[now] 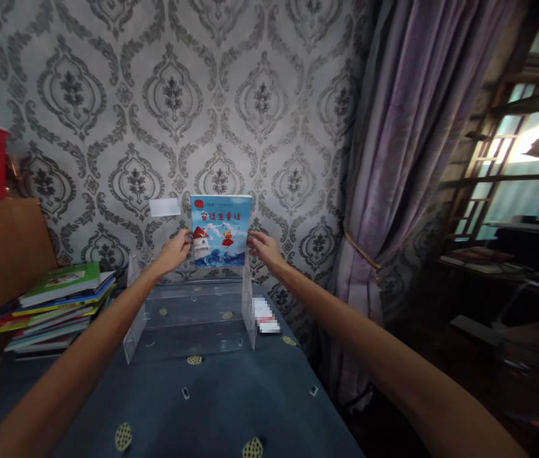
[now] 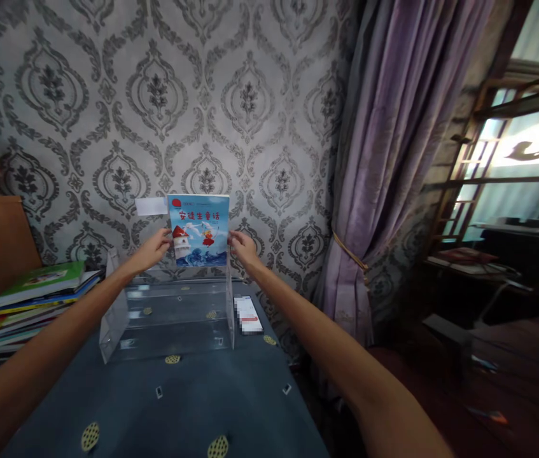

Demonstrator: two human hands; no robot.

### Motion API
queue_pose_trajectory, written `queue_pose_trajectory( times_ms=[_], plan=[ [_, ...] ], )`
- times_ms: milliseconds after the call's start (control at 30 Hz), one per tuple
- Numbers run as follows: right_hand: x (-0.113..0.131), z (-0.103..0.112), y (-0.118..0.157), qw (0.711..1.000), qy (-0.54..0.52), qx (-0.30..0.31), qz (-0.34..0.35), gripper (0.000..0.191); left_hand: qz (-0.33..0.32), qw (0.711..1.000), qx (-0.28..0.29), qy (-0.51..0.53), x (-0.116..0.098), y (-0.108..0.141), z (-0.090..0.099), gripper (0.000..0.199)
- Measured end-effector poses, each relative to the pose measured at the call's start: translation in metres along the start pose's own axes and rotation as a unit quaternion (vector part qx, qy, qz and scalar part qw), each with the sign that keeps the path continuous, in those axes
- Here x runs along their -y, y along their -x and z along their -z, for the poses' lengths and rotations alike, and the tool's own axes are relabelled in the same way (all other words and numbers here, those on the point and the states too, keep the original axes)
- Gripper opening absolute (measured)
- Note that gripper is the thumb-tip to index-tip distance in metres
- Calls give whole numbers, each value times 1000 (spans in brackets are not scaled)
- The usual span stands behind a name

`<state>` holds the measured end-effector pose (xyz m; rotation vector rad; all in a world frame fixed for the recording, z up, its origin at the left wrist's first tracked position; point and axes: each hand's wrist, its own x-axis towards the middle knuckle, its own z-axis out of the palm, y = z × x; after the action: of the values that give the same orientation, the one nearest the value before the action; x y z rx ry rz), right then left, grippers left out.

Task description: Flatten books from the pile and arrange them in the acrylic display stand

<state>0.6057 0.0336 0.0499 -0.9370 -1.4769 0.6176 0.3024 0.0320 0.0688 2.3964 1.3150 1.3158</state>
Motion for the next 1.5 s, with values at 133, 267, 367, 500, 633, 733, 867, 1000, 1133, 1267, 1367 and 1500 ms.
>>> queue_pose_trajectory(
  times_ms=[133, 267, 367, 500, 633, 733, 867, 1000, 1133, 1267, 1367, 1500],
  plan=[
    [-7, 2, 13, 1000, 2, -26, 13, 39, 7, 998, -39, -40, 1, 27, 12, 43],
    [-3, 3, 11, 998, 10, -50, 34, 42, 1, 998, -53, -33, 3, 37, 23, 38],
    [12, -1, -8, 997, 10, -56, 56, 46, 25, 997, -68, 17, -3, 23, 26, 35],
    [32, -12, -34, 997, 6, -45, 64, 55, 69, 984, -70, 147, -17, -13, 16, 39],
    [40, -24, -47, 997, -22, -57, 50, 65, 87, 974, -50, 203, -30, -36, -2, 45],
    [41, -31, -56, 995, -60, -70, 26, 67, 121, 953, -41, 274, -34, -40, -12, 49],
    [45, -40, -65, 988, -134, -74, -3, 61, 144, 946, -69, 282, -35, -41, -17, 54],
    [52, -44, -66, 975, -210, -59, -40, 48, 135, 949, -84, 273, -33, -44, -18, 55],
    [59, -44, -64, 973, -218, -49, -64, 40, 130, 950, -90, 270, -33, -46, -19, 55],
    [63, -43, -62, 974, -211, -38, -79, 41, 128, 951, -90, 265, -33, -45, -20, 55],
    [63, -41, -60, 976, -197, -39, -81, 41, 124, 953, -86, 263, -33, -44, -20, 54],
    [60, -37, -57, 984, -162, -45, -65, 49, 117, 955, -88, 257, -31, -42, -20, 54]
  ],
)
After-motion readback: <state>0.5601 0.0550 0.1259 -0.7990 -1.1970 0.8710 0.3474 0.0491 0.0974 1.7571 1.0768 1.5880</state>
